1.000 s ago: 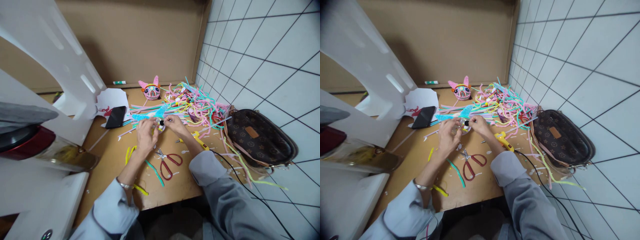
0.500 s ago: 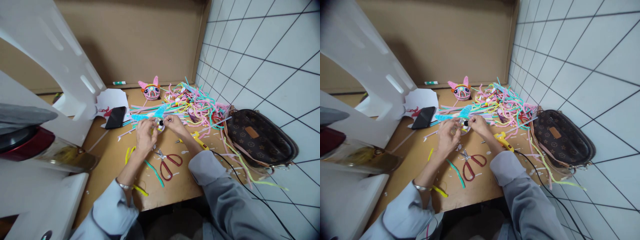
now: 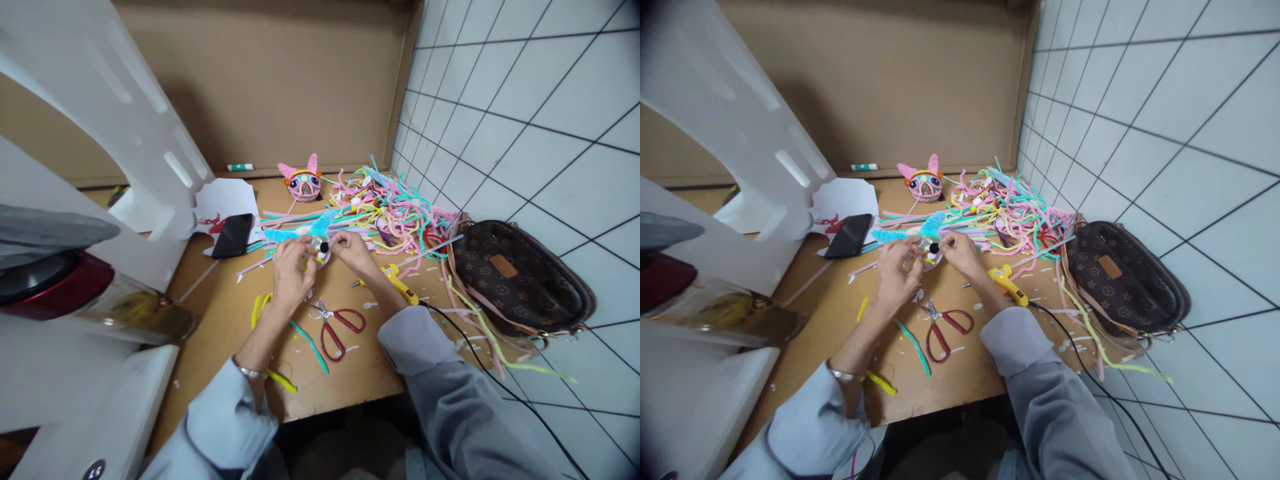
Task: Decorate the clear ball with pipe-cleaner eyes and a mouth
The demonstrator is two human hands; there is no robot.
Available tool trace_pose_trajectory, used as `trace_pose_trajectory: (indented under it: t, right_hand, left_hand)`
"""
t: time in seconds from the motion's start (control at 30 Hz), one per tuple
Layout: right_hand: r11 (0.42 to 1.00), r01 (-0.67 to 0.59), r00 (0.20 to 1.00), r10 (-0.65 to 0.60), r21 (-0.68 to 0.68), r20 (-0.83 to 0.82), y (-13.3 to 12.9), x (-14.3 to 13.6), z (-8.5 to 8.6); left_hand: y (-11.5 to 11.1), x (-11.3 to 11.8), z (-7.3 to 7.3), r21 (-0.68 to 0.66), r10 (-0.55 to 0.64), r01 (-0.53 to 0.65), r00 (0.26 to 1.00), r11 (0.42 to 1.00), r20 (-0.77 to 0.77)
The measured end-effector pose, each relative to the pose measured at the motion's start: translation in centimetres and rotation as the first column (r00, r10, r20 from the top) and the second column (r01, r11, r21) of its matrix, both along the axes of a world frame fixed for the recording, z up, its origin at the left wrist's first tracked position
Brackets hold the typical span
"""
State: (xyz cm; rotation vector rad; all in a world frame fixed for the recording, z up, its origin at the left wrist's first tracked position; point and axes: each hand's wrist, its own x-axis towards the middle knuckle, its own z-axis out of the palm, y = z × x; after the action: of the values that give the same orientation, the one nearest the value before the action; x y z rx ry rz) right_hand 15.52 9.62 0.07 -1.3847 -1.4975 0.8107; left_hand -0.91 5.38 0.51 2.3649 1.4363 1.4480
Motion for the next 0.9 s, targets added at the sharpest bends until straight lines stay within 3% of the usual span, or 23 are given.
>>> trace_pose_trajectory:
  t: [0.27, 0.9]
  right_hand:
    - [0.987, -0.060, 0.996, 0.069, 0.148, -0.053, -1.3, 0.1, 0.9]
    - [0.992, -0.060, 0.998, 0.063, 0.109, -0.021, -1.8, -1.1, 1.2]
  left_hand:
    - [0.1, 0.0, -0.1, -0.013, 0.004, -0.004, 1.000, 1.000, 0.015]
    - [-0.1, 0.1, 0.1, -0.031, -0.007, 0.008, 1.000, 0.999, 0.020]
